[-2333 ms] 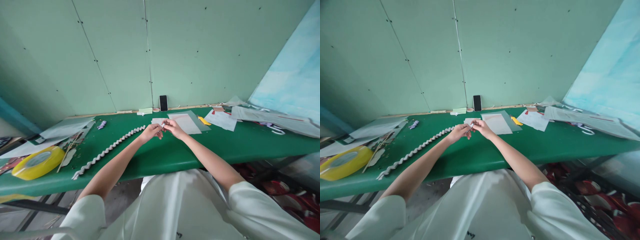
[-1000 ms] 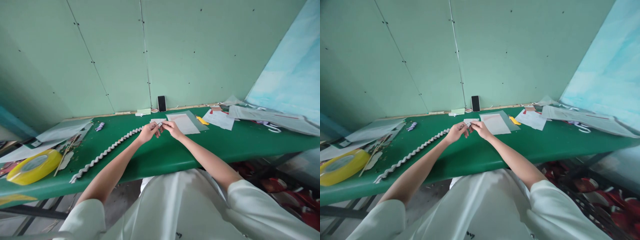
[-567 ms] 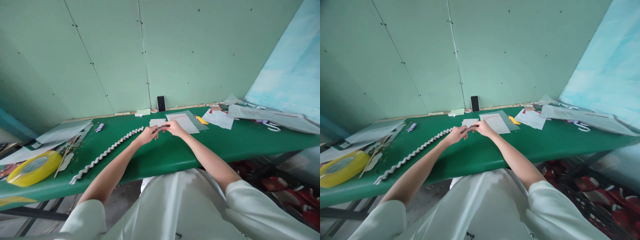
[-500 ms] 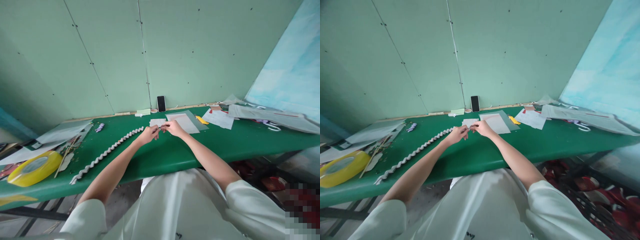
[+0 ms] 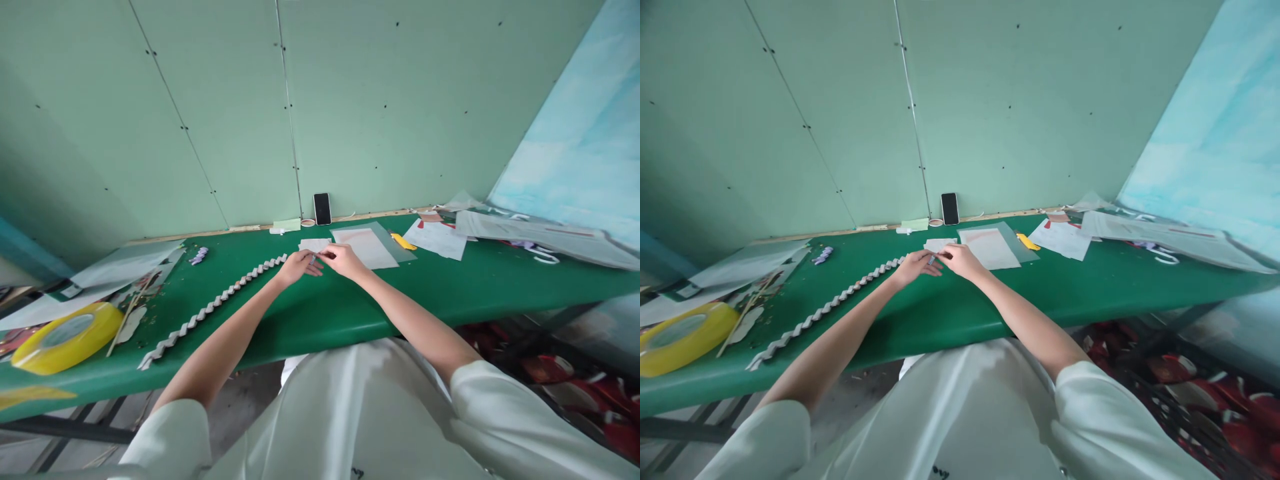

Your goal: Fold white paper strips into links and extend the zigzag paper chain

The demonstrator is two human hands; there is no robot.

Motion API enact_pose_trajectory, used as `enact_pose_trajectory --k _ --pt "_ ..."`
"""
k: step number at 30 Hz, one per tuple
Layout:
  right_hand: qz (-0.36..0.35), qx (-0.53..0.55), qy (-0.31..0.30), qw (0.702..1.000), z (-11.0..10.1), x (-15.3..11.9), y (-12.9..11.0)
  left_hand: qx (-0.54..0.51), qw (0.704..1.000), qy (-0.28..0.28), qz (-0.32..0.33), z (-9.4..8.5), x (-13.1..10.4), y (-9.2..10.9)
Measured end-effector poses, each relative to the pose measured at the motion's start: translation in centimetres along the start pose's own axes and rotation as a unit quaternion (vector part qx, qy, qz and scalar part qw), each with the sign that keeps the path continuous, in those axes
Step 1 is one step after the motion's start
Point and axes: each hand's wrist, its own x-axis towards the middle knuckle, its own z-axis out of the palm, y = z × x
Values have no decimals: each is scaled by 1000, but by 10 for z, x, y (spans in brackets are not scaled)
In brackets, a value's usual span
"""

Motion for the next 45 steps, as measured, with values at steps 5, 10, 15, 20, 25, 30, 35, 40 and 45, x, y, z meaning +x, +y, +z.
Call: enact_pose_trajectory --k 5,10,15,20,25,30,35,40,45 --pt "-17 -25 -25 999 3 -3 -2 -107 994 -27 -24 -4 -2 0" --pt "-27 -10 -31 999 4 -3 -10 -151 988 1 -37 -4 -2 -1" --pt "-28 4 -47 998 4 -4 -14 -153 988 19 -29 -2 -3 1" --pt "3 -7 -24 1000 9 -3 -5 -58 997 44 20 0 -2 1" --pt "6 -8 -25 1000 5 -2 3 197 965 103 139 -2 -6 2" --pt "-20 -18 -54 998 0 -3 4 337 910 92 221 -5 -10 6" --pt "-28 -30 -62 997 3 -4 1 324 909 121 231 -7 -8 3" --pt "-35 -70 -106 991 7 -5 -3 348 905 126 211 -11 -5 0" --pt "-12 -92 -124 988 7 -5 -1 397 892 106 187 -3 -8 2"
